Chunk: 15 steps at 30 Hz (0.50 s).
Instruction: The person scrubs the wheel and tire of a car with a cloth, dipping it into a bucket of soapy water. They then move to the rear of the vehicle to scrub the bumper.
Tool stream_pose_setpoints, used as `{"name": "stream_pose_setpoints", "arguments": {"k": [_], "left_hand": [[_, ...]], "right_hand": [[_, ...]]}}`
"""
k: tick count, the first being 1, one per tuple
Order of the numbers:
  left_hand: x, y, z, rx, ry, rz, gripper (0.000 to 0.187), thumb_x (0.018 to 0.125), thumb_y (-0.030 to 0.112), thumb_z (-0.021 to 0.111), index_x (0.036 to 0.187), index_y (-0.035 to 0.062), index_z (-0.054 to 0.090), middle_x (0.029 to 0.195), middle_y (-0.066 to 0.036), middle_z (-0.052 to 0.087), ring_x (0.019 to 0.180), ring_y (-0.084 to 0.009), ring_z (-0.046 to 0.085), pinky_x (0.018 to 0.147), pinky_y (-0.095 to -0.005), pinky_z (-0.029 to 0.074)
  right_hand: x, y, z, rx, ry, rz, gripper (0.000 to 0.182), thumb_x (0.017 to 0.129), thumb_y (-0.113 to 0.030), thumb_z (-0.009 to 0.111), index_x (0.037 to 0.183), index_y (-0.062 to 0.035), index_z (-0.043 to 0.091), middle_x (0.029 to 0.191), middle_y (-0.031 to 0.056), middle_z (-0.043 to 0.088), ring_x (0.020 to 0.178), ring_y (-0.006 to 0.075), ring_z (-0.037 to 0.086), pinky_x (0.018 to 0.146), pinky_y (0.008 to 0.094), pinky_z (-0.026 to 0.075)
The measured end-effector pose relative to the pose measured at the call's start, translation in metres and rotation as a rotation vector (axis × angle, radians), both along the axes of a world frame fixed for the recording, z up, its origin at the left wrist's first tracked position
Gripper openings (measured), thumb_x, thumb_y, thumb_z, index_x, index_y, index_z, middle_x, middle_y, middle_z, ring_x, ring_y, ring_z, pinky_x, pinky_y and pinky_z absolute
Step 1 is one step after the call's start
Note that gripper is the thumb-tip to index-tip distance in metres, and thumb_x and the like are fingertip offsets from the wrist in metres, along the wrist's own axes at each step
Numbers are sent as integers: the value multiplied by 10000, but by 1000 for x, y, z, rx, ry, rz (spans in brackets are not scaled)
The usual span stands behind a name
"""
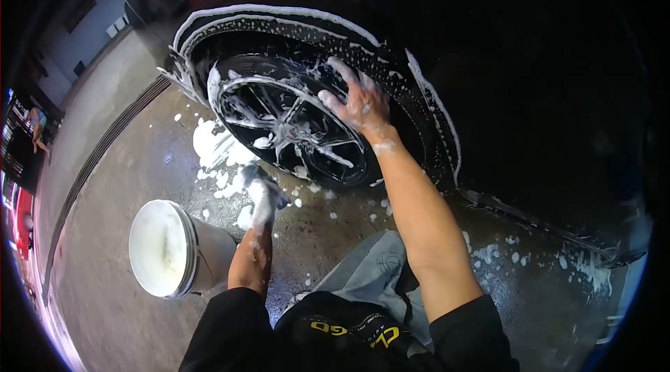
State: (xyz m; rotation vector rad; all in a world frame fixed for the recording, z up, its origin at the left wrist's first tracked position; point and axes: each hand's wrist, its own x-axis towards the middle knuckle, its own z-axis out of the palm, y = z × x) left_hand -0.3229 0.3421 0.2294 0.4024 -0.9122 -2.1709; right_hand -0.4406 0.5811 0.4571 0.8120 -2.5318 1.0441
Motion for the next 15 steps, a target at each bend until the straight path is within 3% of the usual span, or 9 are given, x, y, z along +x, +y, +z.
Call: {"name": "stream_pose_setpoints", "arguments": {"k": [3,5,7,8,10,11,12,15], "left_hand": [[15,18,56,480,-170,-1,495,1004,414,405,1277,12,499,1113,-179,616,827,-276,640,739,-380,514],[-6,40,93,661,-204,-8,547,1017,525,376,1209,37,533,965,-187,660,742,-314,647,622,-386,542],[-29,44,79,50,71,-298,605,1039,419,344,1239,-140,464,1073,-320,625,779,-342,662,669,-410,582],[-43,48,86,-87,19,-360,657,1028,450,251,1189,-145,476,1063,-346,632,733,-376,655,652,-439,576],[-69,61,149,186,-101,-396,808,984,524,148,1075,-205,485,1046,-426,616,678,-423,639,652,-491,569],[-93,54,144,303,-235,-385,886,964,539,154,1175,-264,465,1091,-408,610,801,-436,663,674,-404,578],[-98,47,146,256,-192,-508,805,955,519,217,1118,-215,504,1024,-362,627,775,-398,651,660,-404,560],[-102,102,169,501,49,-190,449,934,474,407,810,45,461,735,-89,470,575,-225,452,507,-372,380]], "right_hand": [[2,-1,2,3,-18,-5,700,852,-495,684,1469,-298,417,1351,210,553,1268,434,493,1077,519,398],[-2,-1,-3,-9,-5,14,702,849,-491,686,1468,-299,417,1379,208,534,1284,435,477,1085,521,388],[-3,-3,-5,-5,150,-31,691,867,-533,654,1472,-346,378,1269,243,612,1176,466,568,1013,541,450],[0,-2,-2,20,60,-51,702,860,-543,657,1475,-350,377,1288,247,600,1197,468,554,1026,539,440],[2,-2,2,60,-23,-69,735,839,-541,677,1482,-355,372,1339,225,565,1232,459,523,1052,537,414],[3,-3,5,65,-68,-71,750,826,-525,696,1483,-347,382,1381,212,532,1263,449,493,1070,531,397],[-3,-4,-1,61,-34,-77,760,818,-556,689,1483,-361,377,1359,226,543,1242,458,507,1057,539,405],[-1,-3,-2,60,-2,-80,755,820,-569,677,1482,-363,377,1349,236,548,1230,468,512,1049,547,409]]}}
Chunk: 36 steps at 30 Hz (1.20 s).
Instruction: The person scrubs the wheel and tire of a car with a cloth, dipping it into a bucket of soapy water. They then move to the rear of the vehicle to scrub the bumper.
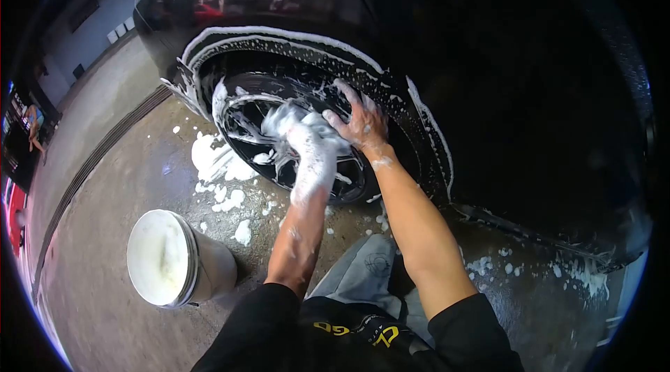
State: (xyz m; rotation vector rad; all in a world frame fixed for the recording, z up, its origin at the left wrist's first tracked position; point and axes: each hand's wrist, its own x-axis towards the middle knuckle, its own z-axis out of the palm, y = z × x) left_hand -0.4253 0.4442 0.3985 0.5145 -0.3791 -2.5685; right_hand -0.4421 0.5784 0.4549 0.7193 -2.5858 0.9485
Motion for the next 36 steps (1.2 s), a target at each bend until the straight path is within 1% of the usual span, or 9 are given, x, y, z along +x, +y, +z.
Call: {"name": "stream_pose_setpoints", "arguments": {"k": [3,10,14,20,22,27,30,33,36], "left_hand": [[24,-1,19,-144,46,-290,540,964,573,336,712,115,471,596,-14,434,500,-181,408,441,-367,331],[-6,38,31,-233,-79,427,143,938,235,551,1064,168,552,825,-29,569,651,-133,505,519,-314,419],[48,2,-11,-405,61,-169,178,955,244,617,1057,112,554,678,11,542,456,-115,493,377,-274,377],[108,-32,-72,-164,-86,1,460,991,360,528,1306,28,483,1115,-128,564,998,-292,591,909,-434,518],[93,5,-95,-643,-135,-170,459,986,340,532,1326,45,444,1156,-119,523,1065,-311,547,997,-467,440],[45,48,-128,-1981,-66,565,511,687,358,732,1090,76,597,1184,-171,550,1183,-336,463,1072,-492,315],[63,-16,-158,-1235,-22,-84,373,796,317,631,1075,76,570,1027,-125,579,943,-262,515,844,-423,406],[95,-52,-191,-197,-173,-40,252,906,275,531,1059,76,542,870,-78,609,702,-188,567,616,-354,498],[99,-26,-187,-87,-48,-200,255,956,284,529,1110,81,530,852,-60,622,671,-184,594,595,-343,531]], "right_hand": [[3,3,-1,-21,-97,5,752,825,-571,670,1483,-361,373,1327,248,558,1209,476,524,1032,560,418],[-4,-1,-3,7,47,-15,780,818,-651,628,1496,-388,343,1279,273,599,1183,488,562,1014,560,448],[-7,1,-8,-60,78,33,745,819,-563,690,1470,-364,388,1216,285,621,1120,493,587,972,543,476],[-7,-2,-10,-28,162,-25,729,817,-571,691,1451,-332,422,1197,284,627,1096,492,598,947,541,494],[-7,0,-8,-70,154,19,751,807,-606,683,1455,-327,425,1261,279,595,1147,494,568,978,551,472],[-12,0,-14,-67,209,-10,724,789,-557,731,1410,-277,482,1302,208,580,1208,429,542,1011,507,457],[-13,0,-14,-90,227,12,774,775,-625,713,1443,-353,434,1271,230,612,1177,462,570,982,537,478],[-9,-1,-13,-67,192,-17,765,781,-605,715,1445,-353,430,1292,222,605,1203,445,559,989,537,474],[-12,0,-13,-94,158,31,762,789,-596,712,1453,-367,414,1308,234,583,1203,447,555,990,530,475]]}}
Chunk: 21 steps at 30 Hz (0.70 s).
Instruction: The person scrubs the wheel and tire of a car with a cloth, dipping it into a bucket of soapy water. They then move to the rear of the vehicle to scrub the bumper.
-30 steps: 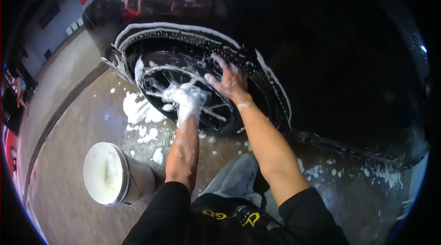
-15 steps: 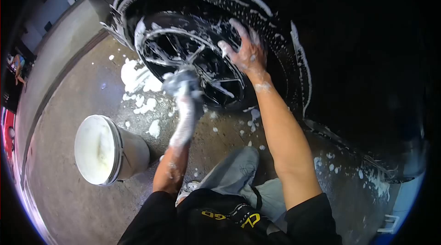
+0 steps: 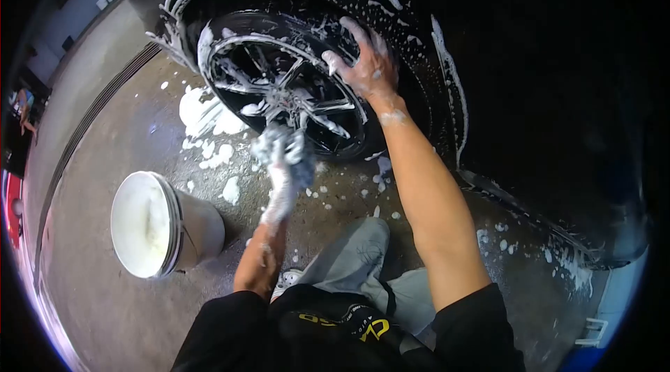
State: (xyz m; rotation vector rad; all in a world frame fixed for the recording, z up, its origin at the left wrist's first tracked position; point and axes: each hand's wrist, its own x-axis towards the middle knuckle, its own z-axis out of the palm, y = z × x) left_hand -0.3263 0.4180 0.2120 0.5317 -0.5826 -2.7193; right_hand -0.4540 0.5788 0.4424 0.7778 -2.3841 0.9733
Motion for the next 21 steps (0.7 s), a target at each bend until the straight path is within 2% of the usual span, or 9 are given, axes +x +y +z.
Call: {"name": "stream_pose_setpoints", "arguments": {"k": [1,5,6,8,13,16,17,20,21], "left_hand": [[-6,6,0,-1,139,-241,298,969,308,562,1166,86,526,886,-58,625,721,-204,604,650,-354,534],[-26,168,96,-884,-6,354,378,992,86,561,1333,30,410,1289,-128,454,1195,-264,458,1042,-381,378],[-30,181,94,-843,-51,398,400,987,85,573,1338,39,387,1266,-108,463,1171,-233,448,1043,-312,327],[-28,188,73,-784,-135,303,284,999,99,559,1254,60,441,1143,-72,471,1052,-191,473,947,-280,387],[-33,161,57,-1340,-105,451,243,1013,243,520,1170,58,527,996,-16,523,905,-151,533,771,-294,469],[-20,162,76,-1171,-246,146,265,965,113,557,1212,21,534,1136,-88,610,951,-171,562,794,-306,482],[-15,165,47,-1416,-181,213,132,940,76,540,1062,28,525,947,-72,576,799,-185,559,689,-336,480],[-20,160,57,-766,-18,-31,40,949,78,501,974,67,529,752,-41,549,579,-154,517,506,-311,449],[-27,159,87,-604,-3,74,77,956,102,506,1026,78,526,756,-38,552,582,-146,522,500,-299,445]], "right_hand": [[0,1,1,5,7,-10,758,790,-595,712,1451,-370,416,1309,237,580,1204,446,555,991,530,476],[-3,-1,-5,-23,20,2,772,794,-622,695,1459,-348,416,1319,237,579,1223,439,548,1018,536,455],[-2,-1,-4,-43,33,23,775,797,-634,684,1463,-343,414,1328,236,576,1231,439,543,1024,537,449],[-1,1,-2,-11,-24,-1,769,805,-654,664,1462,-340,417,1336,229,578,1242,435,538,1024,539,447],[-1,-1,6,-68,-122,49,743,801,-600,701,1444,-330,446,1365,220,547,1268,441,499,1038,526,436],[0,0,-4,-36,26,-5,754,796,-642,685,1441,-336,444,1169,233,668,1088,452,633,941,532,509],[2,-2,-6,-31,29,-35,759,798,-657,669,1444,-334,436,1142,231,676,1082,464,630,944,531,505],[5,0,5,31,-97,-26,758,818,-672,632,1459,-332,412,1220,226,650,1133,452,610,974,534,483],[0,-1,-2,-14,-52,5,765,812,-661,646,1457,-315,425,1241,212,648,1137,450,611,988,537,473]]}}
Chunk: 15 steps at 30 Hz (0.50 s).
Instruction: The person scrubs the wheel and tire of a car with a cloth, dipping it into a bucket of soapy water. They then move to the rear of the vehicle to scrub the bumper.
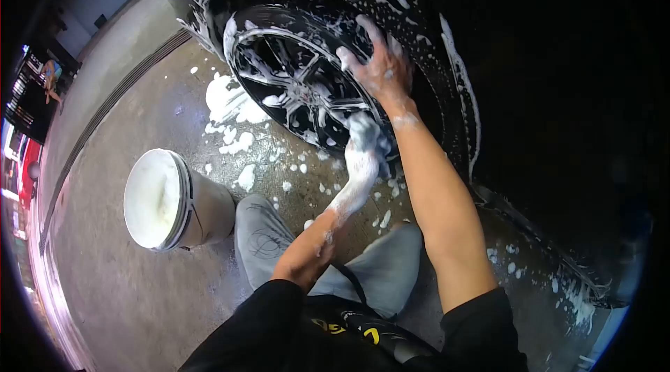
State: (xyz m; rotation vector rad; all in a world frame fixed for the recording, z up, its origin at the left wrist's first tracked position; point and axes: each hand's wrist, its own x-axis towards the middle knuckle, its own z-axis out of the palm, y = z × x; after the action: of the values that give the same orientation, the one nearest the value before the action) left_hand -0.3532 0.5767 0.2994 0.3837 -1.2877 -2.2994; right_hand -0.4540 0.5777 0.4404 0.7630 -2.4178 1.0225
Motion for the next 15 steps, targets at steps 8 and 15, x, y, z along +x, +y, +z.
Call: {"name": "stream_pose_setpoints", "arguments": {"k": [8,15], "left_hand": [[-11,-27,-47,-1067,86,96,132,674,63,596,798,99,624,797,-88,599,842,-304,590,723,-430,444],[0,-109,-63,-1810,100,-120,483,765,261,664,1218,110,589,1129,-129,604,1047,-343,576,906,-444,452]], "right_hand": [[9,1,11,23,-84,-51,766,790,-661,672,1434,-299,469,1244,214,643,1167,431,599,983,511,484],[-1,-1,-2,-19,76,-43,791,765,-661,697,1420,-272,488,1273,182,636,1167,411,593,984,507,480]]}}
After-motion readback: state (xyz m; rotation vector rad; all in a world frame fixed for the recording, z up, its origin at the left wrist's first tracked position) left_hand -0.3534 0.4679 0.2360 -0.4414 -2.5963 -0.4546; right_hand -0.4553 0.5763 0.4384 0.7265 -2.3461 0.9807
